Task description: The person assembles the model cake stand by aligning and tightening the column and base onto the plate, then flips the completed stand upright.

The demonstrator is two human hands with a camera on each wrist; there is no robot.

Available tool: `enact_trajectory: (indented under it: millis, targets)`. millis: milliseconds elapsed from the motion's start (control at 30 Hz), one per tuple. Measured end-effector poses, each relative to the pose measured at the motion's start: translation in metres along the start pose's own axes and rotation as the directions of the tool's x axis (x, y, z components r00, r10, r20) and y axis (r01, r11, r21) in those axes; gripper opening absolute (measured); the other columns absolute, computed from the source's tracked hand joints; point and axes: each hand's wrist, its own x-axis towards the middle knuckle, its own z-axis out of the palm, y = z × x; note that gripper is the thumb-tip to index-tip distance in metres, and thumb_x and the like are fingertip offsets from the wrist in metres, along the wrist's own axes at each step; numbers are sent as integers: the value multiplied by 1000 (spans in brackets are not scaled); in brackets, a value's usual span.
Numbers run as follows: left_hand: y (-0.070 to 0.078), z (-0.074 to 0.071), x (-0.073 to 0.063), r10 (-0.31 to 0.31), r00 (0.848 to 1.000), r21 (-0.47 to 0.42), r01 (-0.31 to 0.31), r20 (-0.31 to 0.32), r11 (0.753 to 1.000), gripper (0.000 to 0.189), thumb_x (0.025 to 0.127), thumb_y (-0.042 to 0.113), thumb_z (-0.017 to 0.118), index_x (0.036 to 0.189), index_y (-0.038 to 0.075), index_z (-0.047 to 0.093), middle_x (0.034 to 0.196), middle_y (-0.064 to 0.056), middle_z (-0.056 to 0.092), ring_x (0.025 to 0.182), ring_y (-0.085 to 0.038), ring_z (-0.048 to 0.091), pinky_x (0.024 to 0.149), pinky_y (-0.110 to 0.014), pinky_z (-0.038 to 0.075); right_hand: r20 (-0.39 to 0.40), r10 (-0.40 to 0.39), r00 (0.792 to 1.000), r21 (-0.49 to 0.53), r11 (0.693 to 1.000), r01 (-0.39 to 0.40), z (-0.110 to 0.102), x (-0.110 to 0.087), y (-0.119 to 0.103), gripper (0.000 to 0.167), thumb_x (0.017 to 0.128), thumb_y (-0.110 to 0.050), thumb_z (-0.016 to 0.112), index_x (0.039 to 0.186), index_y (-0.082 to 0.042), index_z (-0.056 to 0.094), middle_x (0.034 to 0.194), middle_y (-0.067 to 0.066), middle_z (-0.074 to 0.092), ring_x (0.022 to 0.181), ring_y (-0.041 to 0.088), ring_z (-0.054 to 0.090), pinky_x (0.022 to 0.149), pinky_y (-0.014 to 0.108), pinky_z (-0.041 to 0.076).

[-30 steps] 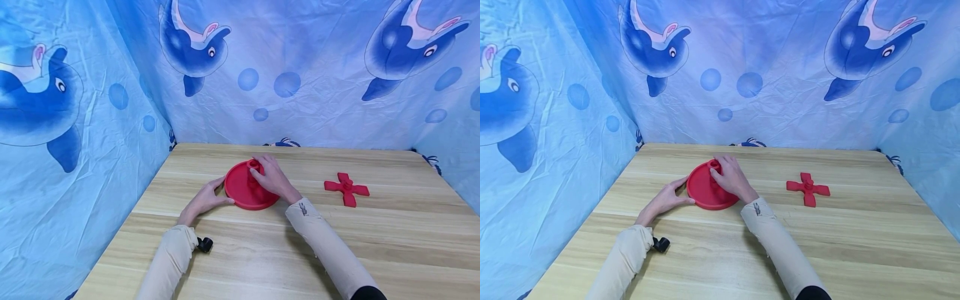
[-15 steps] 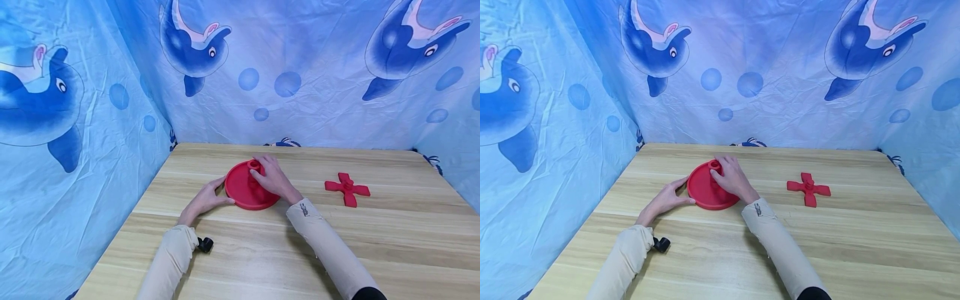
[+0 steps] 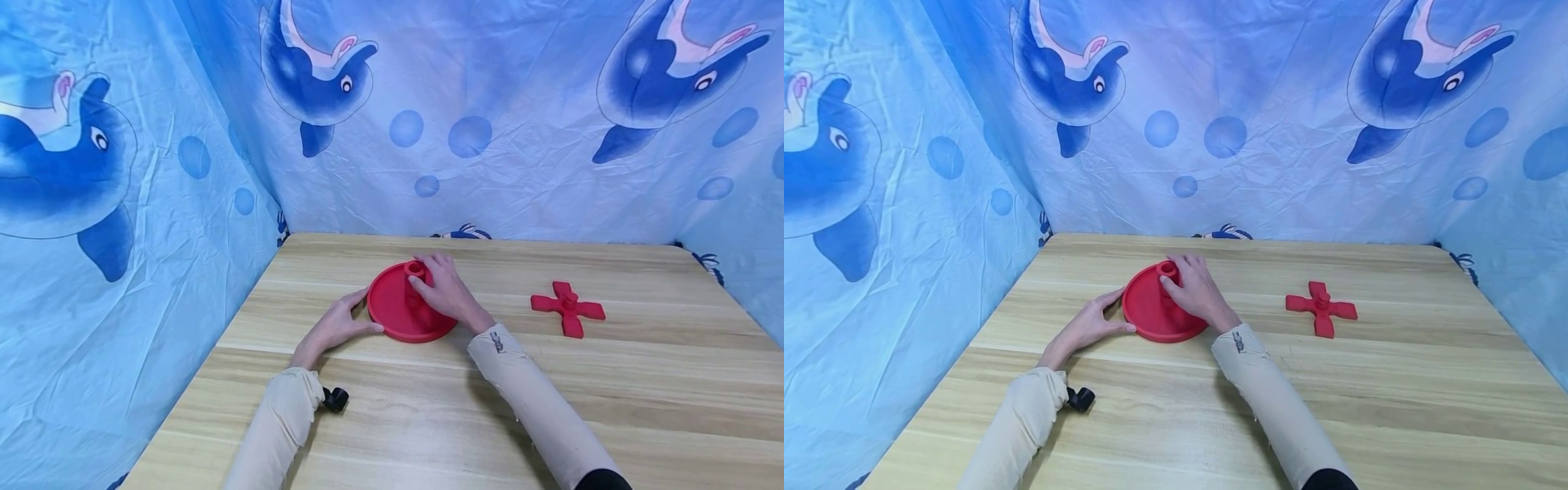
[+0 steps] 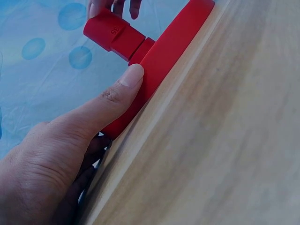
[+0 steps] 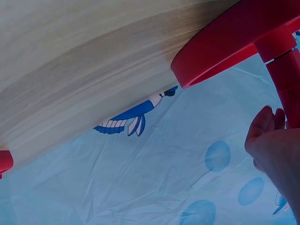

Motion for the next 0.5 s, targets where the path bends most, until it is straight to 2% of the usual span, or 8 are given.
enact_trajectory:
  millis: [300, 500]
  targets:
    - [2, 0, 0, -12, 1000, 3, 12, 2, 1000, 104, 77, 60, 86, 161, 20, 40, 159, 0, 45, 147, -25, 38, 118, -51, 36, -9, 32, 999, 11, 999, -31, 0, 0, 1, 62, 96, -22, 76, 149, -4, 51, 137, 16, 54, 132, 32, 45, 94, 50, 57]
    - [3, 0, -1, -13, 1000, 4, 13, 2, 1000, 104, 77, 59, 86, 162, 20, 39, 159, 1, 45, 147, -25, 38, 118, -50, 35, -4, 4, 1000, 33, 999, -4, -2, 0, 2, 58, 98, -20, 72, 149, -4, 53, 135, 14, 56, 128, 30, 48, 94, 48, 57]
